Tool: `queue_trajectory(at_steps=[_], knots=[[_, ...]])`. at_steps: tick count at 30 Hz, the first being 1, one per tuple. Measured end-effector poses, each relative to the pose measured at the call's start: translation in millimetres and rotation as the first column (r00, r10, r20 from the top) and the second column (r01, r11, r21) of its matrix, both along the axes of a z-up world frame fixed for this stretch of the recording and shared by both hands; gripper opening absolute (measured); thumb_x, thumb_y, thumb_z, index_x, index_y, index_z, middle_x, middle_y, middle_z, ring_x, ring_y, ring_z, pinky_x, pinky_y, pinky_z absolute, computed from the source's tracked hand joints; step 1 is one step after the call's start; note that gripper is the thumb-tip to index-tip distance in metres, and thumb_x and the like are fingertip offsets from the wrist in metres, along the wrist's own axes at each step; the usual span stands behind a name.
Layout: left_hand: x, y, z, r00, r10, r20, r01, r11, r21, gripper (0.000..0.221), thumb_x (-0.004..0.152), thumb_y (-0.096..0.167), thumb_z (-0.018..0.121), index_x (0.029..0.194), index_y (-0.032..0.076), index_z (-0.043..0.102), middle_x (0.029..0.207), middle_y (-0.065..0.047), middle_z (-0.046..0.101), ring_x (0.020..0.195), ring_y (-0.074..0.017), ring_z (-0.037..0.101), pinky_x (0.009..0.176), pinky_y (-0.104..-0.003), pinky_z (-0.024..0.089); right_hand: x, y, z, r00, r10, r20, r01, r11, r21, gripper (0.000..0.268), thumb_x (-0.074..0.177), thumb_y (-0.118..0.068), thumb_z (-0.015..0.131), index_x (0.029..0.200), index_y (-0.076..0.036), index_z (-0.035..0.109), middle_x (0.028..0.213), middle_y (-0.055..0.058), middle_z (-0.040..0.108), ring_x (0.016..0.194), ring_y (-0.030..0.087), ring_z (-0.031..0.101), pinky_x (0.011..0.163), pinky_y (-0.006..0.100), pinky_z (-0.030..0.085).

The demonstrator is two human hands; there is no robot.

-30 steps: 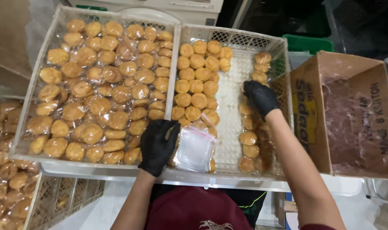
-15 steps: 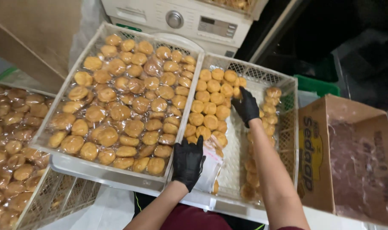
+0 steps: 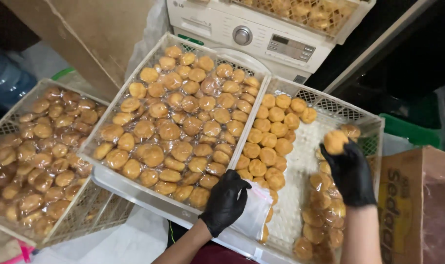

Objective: Bagging small pastries into individual plastic bags from a tray

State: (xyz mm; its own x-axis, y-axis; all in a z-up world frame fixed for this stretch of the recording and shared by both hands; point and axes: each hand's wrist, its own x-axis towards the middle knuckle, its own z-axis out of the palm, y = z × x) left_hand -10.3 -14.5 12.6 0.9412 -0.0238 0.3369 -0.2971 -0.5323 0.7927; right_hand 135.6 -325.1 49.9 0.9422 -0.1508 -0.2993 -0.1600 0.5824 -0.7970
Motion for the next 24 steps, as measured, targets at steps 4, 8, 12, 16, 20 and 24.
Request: queue_trajectory(at_steps=[4,8,12,16,20,24], knots=[[8,6,4,0.989,-0.129,0.071,0.121,0.986,0.113,0.014,0.083,0.002,0.065,0.086,0.016,0.066,0.091,-0.007,0.062,0.086,-0.0304,0.060,0.076,-0.043,0.046,-75,-10,-17,0.996,0.075,-0.051,-0.084,0.978,-0.193,0.049,0.096,-0.017,0.054,0.144,-0.006,0.054,0.141,0.014,0.061,0.127,0.027,0.059,0.111,0.042,0.045],[12,6,-13,0.976,-0.216,0.027,0.201,0.940,0.275,0.045,0.090,0.007,0.059,0.129,0.025,0.074,0.091,-0.007,0.063,0.084,-0.0353,0.063,0.069,-0.048,0.046,-133,15,-24,0.969,0.227,-0.095,-0.232,0.715,-0.660,0.046,0.083,-0.003,0.070,0.130,-0.002,0.068,0.132,0.011,0.072,0.119,0.020,0.065,0.107,0.034,0.051],[15,8,15,0.968,-0.213,0.131,0.202,0.975,0.091,0.025,0.098,0.007,0.065,0.119,0.016,0.075,0.088,-0.008,0.057,0.082,-0.0331,0.058,0.068,-0.045,0.047,-148,52,5,0.964,0.195,-0.180,-0.265,0.761,-0.593,0.048,0.077,0.001,0.078,0.126,-0.002,0.074,0.129,0.008,0.074,0.117,0.016,0.064,0.096,0.030,0.053],[11,3,27,0.991,-0.095,0.095,0.108,0.984,-0.139,0.015,0.093,0.016,0.074,0.106,0.010,0.078,0.118,-0.011,0.073,0.107,-0.0268,0.070,0.093,-0.038,0.057,-149,64,0,0.987,0.084,-0.140,-0.145,0.840,-0.523,0.045,0.083,-0.002,0.074,0.127,-0.003,0.070,0.132,0.009,0.072,0.114,0.018,0.065,0.097,0.033,0.055],[6,-8,34,0.992,0.019,0.125,0.009,0.976,-0.218,0.027,0.098,0.010,0.067,0.125,0.006,0.072,0.121,-0.008,0.077,0.107,-0.0185,0.076,0.094,-0.031,0.060,-147,71,-18,0.996,-0.073,-0.043,0.046,0.893,-0.447,0.044,0.084,-0.005,0.073,0.128,-0.004,0.068,0.133,0.009,0.070,0.116,0.017,0.062,0.099,0.031,0.052],[-1,-19,21,0.951,0.076,0.298,-0.106,0.990,0.088,0.031,0.097,0.010,0.071,0.127,0.017,0.073,0.093,-0.005,0.071,0.080,-0.0236,0.065,0.072,-0.038,0.051,-151,90,-11,0.992,-0.123,0.040,0.127,0.870,-0.477,0.049,0.085,-0.003,0.072,0.133,-0.006,0.064,0.139,0.007,0.065,0.125,0.019,0.060,0.102,0.034,0.055]])
